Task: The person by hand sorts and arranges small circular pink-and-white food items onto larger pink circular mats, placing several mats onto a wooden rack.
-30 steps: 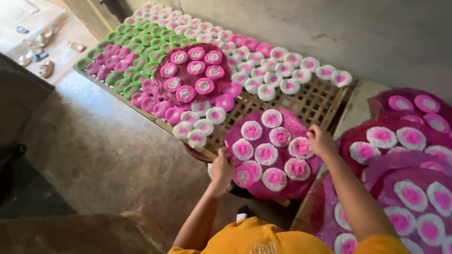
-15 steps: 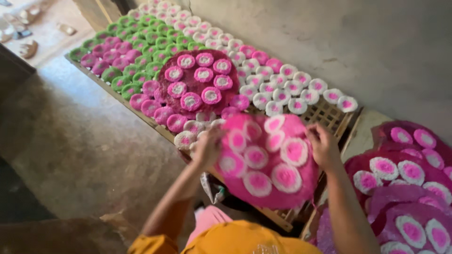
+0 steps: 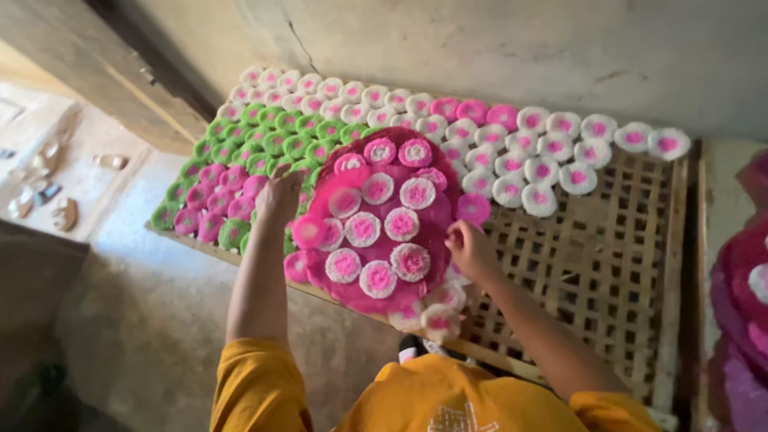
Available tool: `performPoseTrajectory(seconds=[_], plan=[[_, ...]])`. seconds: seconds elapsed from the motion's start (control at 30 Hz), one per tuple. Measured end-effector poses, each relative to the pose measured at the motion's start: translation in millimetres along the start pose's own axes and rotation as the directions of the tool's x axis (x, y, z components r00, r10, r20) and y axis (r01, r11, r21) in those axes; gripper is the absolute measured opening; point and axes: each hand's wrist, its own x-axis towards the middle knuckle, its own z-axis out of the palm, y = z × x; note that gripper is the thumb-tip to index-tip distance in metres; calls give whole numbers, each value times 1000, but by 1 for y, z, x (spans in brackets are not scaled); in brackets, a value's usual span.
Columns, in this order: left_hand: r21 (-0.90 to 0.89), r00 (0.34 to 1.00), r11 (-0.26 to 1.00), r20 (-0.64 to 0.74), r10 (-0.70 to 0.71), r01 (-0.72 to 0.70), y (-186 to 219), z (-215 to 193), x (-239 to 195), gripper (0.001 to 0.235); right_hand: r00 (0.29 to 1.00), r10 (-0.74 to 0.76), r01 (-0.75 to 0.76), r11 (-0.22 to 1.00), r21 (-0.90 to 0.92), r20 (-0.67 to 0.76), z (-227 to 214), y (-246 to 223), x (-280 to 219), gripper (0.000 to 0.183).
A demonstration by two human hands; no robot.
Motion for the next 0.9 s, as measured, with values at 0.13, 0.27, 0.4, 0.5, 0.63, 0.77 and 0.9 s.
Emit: performPoseTrajectory(seconds=[0.13, 0.27, 0.4, 0.5, 0.63, 0.77, 0.9], plan=[[338, 960, 936, 280, -2, -97, 28, 49, 2, 36, 941, -247, 241, 969, -55, -231, 41, -27, 61, 25], [-251, 912, 967, 384, 146, -49, 96, 91, -54, 34, 970, -193, 133, 930, -341, -148, 87, -18, 129, 26], [-94, 906, 985, 387, 171, -145, 131, 114, -77, 75, 965, -201, 39, 745, -666, -168, 124, -1, 162, 10], [-183, 909, 982, 415, 29, 52, 134, 121, -74, 59, 970, -104, -43, 818, -573, -222, 124, 17, 174, 20], [-261, 942, 960, 337, -6, 100, 139, 129, -65, 30, 917, 389, -273, 779, 565, -93, 48, 87, 168, 21], [-230, 949, 973, 303, 80, -8, 147, 125, -65, 29, 915, 404, -183, 370, 911, 20, -66, 186, 107, 24], [-296, 870, 914, 482, -107, 277, 161, 117, -57, 32, 740, 654, -286, 519, 805, -158, -162, 250, 52, 37]])
